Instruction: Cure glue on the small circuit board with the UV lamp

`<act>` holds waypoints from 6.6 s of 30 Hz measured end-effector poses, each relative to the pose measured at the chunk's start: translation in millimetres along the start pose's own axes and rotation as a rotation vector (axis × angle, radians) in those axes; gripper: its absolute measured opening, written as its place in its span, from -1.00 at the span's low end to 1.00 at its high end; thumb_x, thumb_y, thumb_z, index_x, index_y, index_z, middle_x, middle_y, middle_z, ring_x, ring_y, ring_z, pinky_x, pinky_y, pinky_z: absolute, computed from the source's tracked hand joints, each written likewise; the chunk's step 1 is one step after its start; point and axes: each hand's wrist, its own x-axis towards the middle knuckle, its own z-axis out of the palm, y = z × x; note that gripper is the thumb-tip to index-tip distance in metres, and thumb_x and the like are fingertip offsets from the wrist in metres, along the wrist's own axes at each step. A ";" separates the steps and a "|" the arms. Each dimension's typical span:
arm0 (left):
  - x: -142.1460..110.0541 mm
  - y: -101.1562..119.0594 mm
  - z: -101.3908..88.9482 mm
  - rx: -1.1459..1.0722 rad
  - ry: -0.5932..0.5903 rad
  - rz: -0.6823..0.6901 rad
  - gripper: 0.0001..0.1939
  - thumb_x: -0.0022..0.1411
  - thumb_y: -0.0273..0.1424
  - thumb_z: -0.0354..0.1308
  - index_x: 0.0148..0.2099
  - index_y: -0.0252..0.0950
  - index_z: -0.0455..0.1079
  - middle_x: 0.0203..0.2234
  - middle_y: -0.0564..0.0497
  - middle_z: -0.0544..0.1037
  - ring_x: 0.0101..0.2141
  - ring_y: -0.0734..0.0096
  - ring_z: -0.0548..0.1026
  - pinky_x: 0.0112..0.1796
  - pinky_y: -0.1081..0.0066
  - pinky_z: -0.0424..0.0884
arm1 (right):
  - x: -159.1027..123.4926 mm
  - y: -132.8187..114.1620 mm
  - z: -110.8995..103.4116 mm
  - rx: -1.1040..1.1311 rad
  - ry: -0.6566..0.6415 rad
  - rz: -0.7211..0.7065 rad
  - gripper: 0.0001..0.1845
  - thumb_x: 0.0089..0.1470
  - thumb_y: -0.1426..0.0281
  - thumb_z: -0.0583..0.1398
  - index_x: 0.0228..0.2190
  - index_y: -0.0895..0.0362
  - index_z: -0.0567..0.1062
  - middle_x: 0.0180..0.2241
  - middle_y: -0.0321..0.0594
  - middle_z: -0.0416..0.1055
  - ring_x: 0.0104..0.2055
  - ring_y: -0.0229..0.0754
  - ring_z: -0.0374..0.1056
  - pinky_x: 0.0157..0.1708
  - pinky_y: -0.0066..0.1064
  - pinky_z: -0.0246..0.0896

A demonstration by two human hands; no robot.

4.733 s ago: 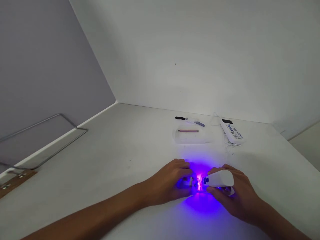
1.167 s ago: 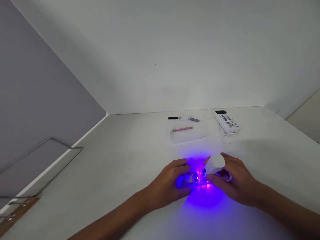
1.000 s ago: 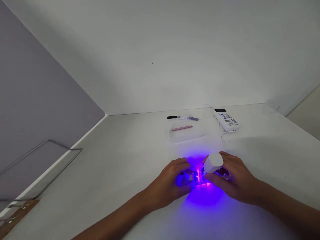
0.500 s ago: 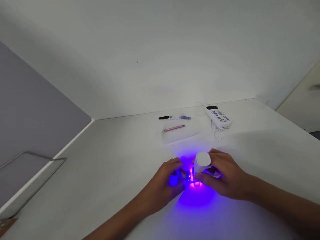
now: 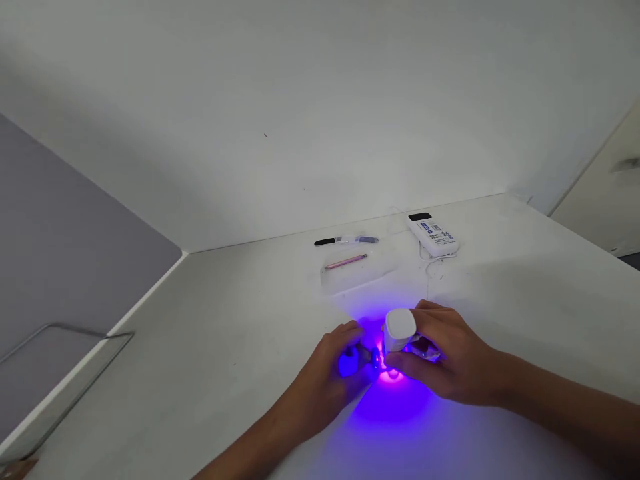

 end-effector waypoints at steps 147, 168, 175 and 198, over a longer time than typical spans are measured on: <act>-2.7 -8.8 -2.7 0.275 -0.067 0.170 -0.91 0.30 -0.47 0.22 -0.26 -0.26 0.36 -0.31 0.04 0.42 -0.28 0.31 0.35 -0.18 0.31 0.29 | -6.8 5.6 1.1 -0.032 0.007 -0.110 -0.88 0.30 0.42 0.16 -0.32 0.10 0.47 -0.55 -0.35 0.44 -0.53 -0.27 0.28 -0.43 -0.43 0.22; -1.8 -8.7 -2.5 0.260 -0.066 0.205 -0.90 0.28 -0.52 0.25 -0.15 -0.26 0.46 -0.27 0.02 0.47 -0.26 0.29 0.38 -0.18 0.30 0.29 | -7.0 7.2 1.4 -0.044 0.057 -0.193 -0.88 0.18 0.54 0.15 -0.31 0.07 0.39 -0.55 -0.38 0.40 -0.56 -0.28 0.25 -0.45 -0.42 0.20; -0.3 -6.7 -3.1 0.249 -0.060 0.235 -0.87 0.27 -0.54 0.27 -0.14 -0.26 0.46 -0.25 0.02 0.50 -0.22 0.29 0.42 -0.16 0.30 0.29 | -9.3 9.2 3.6 -0.091 0.122 -0.303 -0.70 0.01 0.58 0.12 -0.19 0.07 0.35 -0.51 -0.34 0.48 -0.59 -0.24 0.26 -0.44 -0.31 0.23; -1.1 -7.2 -3.5 0.303 -0.056 0.268 -0.92 0.33 -0.44 0.25 -0.22 -0.29 0.41 -0.35 0.04 0.43 -0.31 0.33 0.35 -0.24 0.35 0.25 | -7.4 9.9 1.6 -0.078 0.056 -0.263 -0.79 0.09 0.60 0.13 -0.27 0.07 0.39 -0.44 -0.33 0.50 -0.54 -0.28 0.31 -0.41 -0.34 0.23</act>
